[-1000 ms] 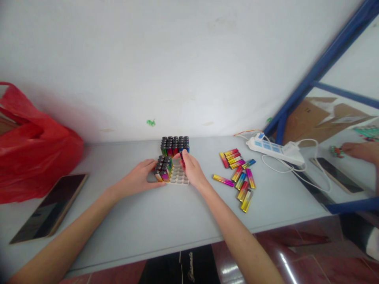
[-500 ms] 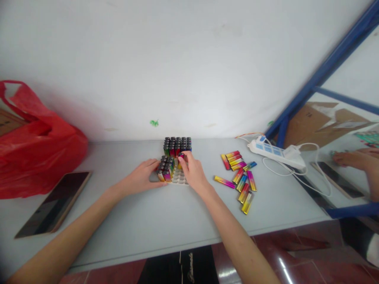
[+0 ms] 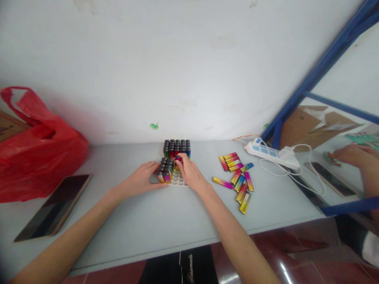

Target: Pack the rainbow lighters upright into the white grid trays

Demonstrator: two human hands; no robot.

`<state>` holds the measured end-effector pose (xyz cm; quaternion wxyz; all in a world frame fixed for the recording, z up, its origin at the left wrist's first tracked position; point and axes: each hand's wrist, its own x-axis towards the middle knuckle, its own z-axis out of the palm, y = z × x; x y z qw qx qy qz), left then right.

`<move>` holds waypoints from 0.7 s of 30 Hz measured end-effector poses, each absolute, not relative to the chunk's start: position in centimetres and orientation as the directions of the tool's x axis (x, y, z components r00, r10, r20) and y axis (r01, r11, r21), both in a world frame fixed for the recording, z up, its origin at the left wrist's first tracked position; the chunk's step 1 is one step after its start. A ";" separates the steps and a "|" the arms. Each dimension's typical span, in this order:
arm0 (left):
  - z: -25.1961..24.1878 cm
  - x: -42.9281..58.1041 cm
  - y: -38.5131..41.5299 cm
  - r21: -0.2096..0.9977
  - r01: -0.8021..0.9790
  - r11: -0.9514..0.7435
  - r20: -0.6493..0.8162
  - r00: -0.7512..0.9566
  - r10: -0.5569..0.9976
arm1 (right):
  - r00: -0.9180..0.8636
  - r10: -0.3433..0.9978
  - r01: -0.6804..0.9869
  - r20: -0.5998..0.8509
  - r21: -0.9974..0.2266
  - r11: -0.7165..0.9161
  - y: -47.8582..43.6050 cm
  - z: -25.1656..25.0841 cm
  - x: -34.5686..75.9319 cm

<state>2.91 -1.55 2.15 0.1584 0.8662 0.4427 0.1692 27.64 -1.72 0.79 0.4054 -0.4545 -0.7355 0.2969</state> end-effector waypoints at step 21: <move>1.8 2.8 -1.2 0.394 0.714 -0.578 0.171 0.561 0.810 | -0.056 0.929 0.754 0.366 -0.594 0.280 -8.1 3.2 43.6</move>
